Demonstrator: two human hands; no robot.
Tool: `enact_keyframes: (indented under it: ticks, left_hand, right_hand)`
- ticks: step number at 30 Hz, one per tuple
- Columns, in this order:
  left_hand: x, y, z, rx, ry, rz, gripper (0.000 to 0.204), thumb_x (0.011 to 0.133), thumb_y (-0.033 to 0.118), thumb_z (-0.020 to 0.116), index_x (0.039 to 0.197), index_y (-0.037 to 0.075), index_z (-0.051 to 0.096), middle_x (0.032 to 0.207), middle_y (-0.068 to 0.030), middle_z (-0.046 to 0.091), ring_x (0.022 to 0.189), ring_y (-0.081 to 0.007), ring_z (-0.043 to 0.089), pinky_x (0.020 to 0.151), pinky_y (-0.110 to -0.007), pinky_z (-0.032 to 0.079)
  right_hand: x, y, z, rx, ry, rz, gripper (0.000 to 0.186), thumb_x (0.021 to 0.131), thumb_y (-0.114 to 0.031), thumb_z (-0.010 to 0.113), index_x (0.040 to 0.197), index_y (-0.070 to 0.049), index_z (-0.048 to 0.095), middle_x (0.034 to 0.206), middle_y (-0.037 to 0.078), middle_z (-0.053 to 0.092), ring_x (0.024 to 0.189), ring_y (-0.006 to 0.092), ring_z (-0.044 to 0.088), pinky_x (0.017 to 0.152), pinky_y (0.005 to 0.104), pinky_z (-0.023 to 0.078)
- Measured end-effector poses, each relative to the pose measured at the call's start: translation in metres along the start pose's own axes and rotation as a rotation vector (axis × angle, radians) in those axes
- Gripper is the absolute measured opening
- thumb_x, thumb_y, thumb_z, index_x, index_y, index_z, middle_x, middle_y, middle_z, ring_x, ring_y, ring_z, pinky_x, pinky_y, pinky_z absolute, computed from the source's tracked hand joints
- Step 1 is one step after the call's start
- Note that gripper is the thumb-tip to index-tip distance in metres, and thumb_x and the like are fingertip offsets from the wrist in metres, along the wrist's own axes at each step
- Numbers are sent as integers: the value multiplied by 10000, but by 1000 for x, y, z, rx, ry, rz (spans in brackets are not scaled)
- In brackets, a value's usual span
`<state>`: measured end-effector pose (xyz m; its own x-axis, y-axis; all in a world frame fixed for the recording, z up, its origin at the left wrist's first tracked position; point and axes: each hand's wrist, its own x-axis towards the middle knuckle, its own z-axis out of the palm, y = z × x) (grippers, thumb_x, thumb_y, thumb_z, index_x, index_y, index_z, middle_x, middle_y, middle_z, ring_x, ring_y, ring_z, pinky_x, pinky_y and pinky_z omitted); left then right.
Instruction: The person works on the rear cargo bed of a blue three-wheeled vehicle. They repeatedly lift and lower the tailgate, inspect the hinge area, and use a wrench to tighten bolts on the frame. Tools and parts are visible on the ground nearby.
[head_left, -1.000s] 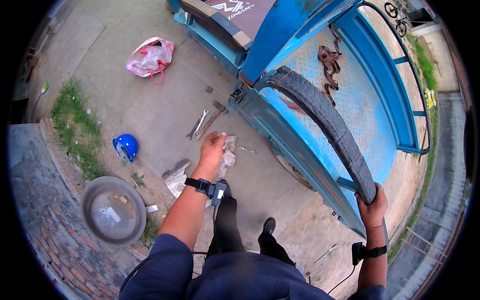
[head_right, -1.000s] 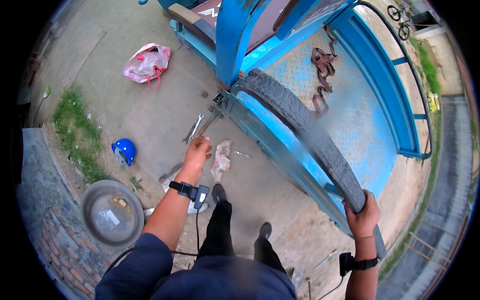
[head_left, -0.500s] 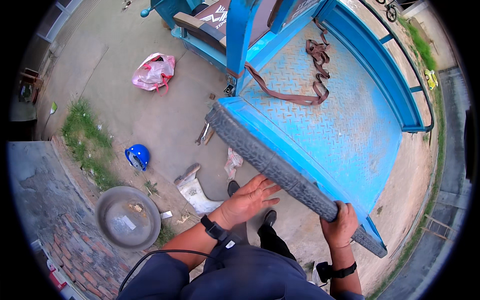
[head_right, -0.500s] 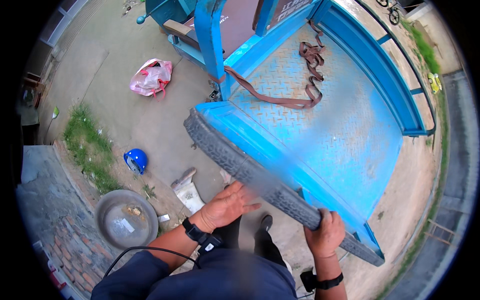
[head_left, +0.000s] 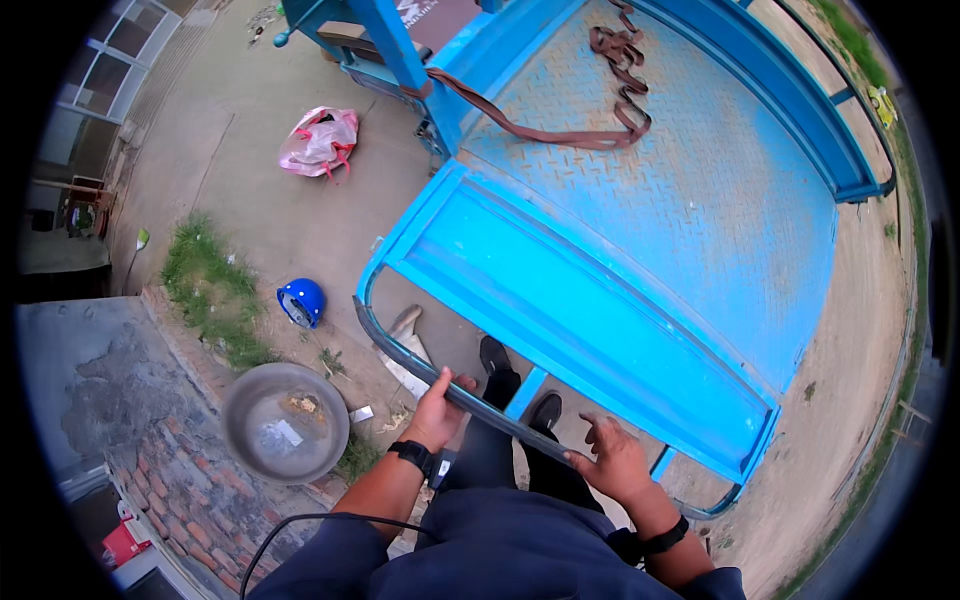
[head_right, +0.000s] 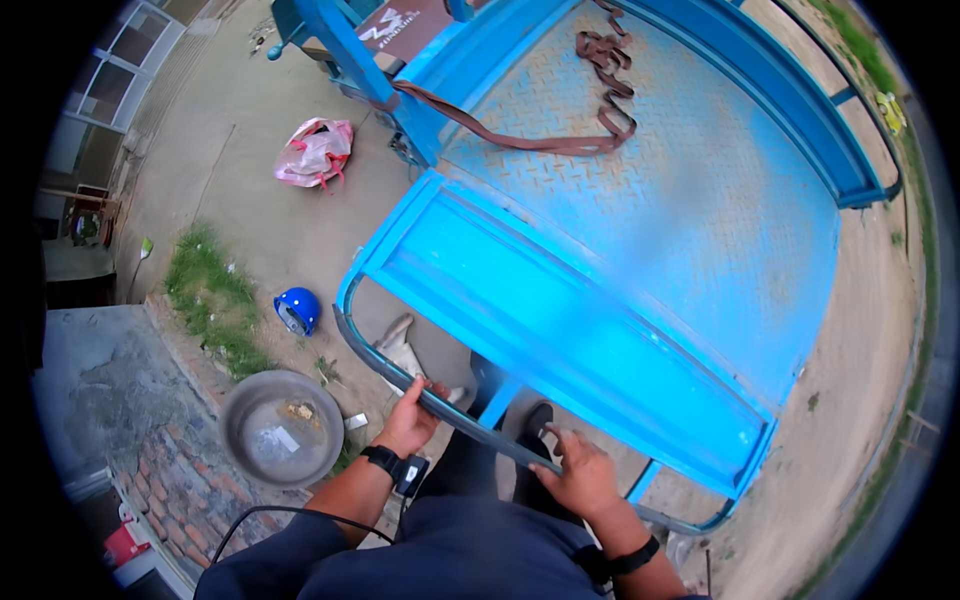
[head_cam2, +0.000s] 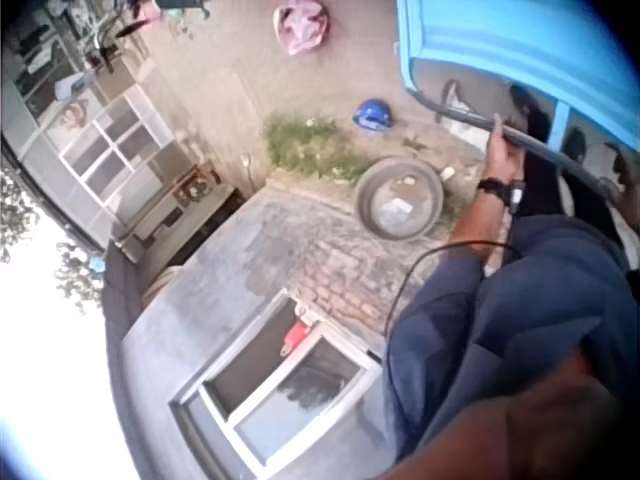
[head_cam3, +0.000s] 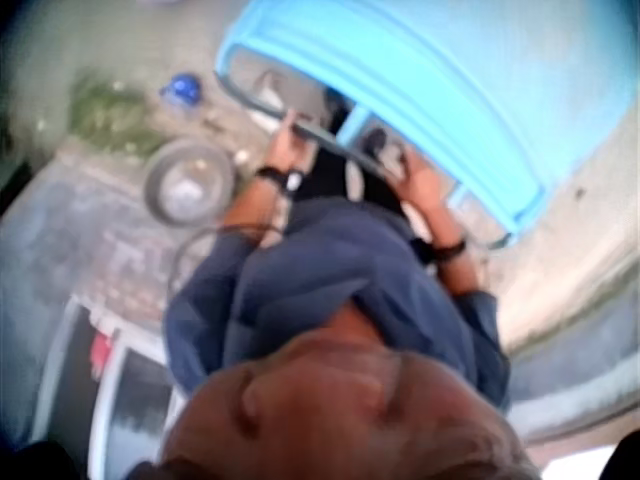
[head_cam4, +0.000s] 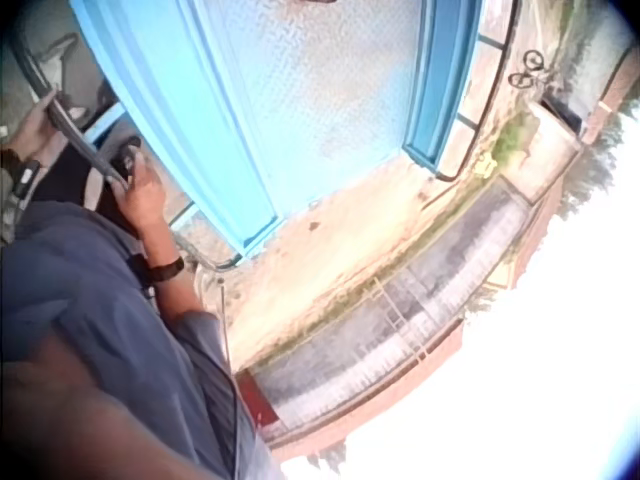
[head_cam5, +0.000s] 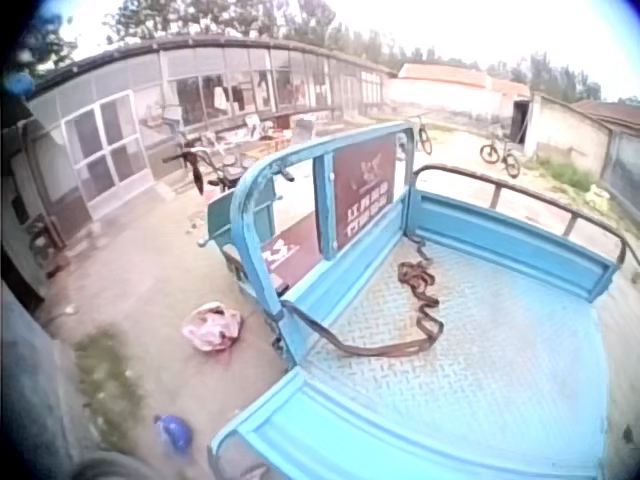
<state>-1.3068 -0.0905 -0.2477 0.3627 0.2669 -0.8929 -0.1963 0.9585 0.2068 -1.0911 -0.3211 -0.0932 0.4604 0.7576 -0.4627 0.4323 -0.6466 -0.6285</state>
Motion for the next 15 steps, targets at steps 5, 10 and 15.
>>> enact_keyframes:
  ticks: [5,10,15]
  left_hand:
    - [109,-44,-36,68,249,106,199,994,300,635,1048,119,574,994,-82,658,975,-268,635,914,-411,514]
    - [221,-74,-71,103,254,89,193,1029,283,574,1144,130,545,1039,-79,647,987,-266,628,928,-439,516]
    - [321,-87,-62,80,244,91,196,1042,293,548,1157,134,551,1050,-75,648,995,-262,626,926,-431,528]
  right_hand:
    - [-51,95,14,47,44,228,542,801,-259,797,1258,-92,559,894,95,645,721,257,664,643,385,538]
    - [-78,178,70,71,-9,458,538,804,-244,796,1262,-88,560,840,67,657,703,229,658,632,367,533]
    - [-66,224,126,221,-73,550,531,804,-232,794,1258,-81,564,828,63,655,715,231,659,647,363,536]
